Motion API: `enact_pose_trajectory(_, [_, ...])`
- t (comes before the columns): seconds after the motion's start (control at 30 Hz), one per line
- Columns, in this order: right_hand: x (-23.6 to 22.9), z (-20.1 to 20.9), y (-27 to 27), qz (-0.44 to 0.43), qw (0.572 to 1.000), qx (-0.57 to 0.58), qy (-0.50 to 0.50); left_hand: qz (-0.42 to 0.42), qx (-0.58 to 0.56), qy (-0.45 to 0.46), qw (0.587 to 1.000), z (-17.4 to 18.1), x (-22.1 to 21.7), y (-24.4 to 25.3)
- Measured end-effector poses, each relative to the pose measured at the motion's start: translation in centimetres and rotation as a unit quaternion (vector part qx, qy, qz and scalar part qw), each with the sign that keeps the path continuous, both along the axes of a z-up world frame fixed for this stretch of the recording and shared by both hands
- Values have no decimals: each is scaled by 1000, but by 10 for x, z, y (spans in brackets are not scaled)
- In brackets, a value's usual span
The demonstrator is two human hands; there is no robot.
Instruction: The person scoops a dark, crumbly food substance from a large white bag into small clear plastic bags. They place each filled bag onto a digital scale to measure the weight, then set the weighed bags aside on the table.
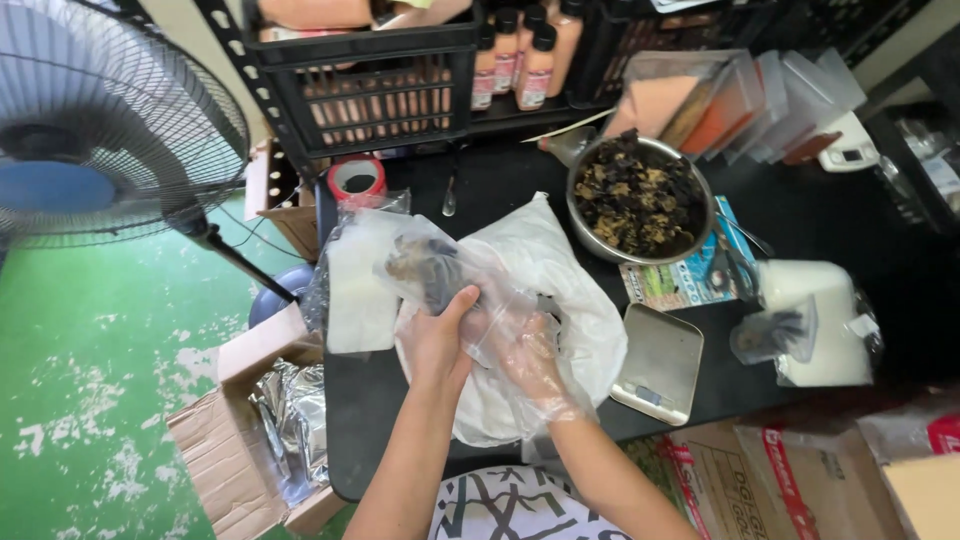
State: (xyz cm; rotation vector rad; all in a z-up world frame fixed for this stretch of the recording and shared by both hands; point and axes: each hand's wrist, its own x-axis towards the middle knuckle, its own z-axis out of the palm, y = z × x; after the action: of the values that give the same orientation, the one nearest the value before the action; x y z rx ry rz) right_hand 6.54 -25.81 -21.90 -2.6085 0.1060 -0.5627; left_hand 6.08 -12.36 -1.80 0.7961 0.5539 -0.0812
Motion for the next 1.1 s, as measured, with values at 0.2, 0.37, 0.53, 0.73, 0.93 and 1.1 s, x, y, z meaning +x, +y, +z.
enact_pose_trajectory(0.2, [-39,258,1,-131,786,523,303,5,-41,-87,995,-11,7,-44])
enact_pose_trajectory(0.37, [-68,176,-81,40,827,561,17,-98,-111,-192,970,-26,0,-109])
enact_pose_trajectory(0.53, [-110,312,-155,-22,977,205,-50,-302,-72,-158,937,-49,-5,-110])
enact_pose_trajectory(0.73, [-116,204,-222,-109,992,-40,54,-403,118,-57,906,-60,-2,-95])
enact_pose_trajectory(0.93, [-126,181,-208,-134,979,155,-18,-412,159,-74,894,-45,-5,-93])
enact_pose_trajectory(1.1, [-136,242,-180,-207,964,166,-13,-420,230,-78,874,-57,-8,-85])
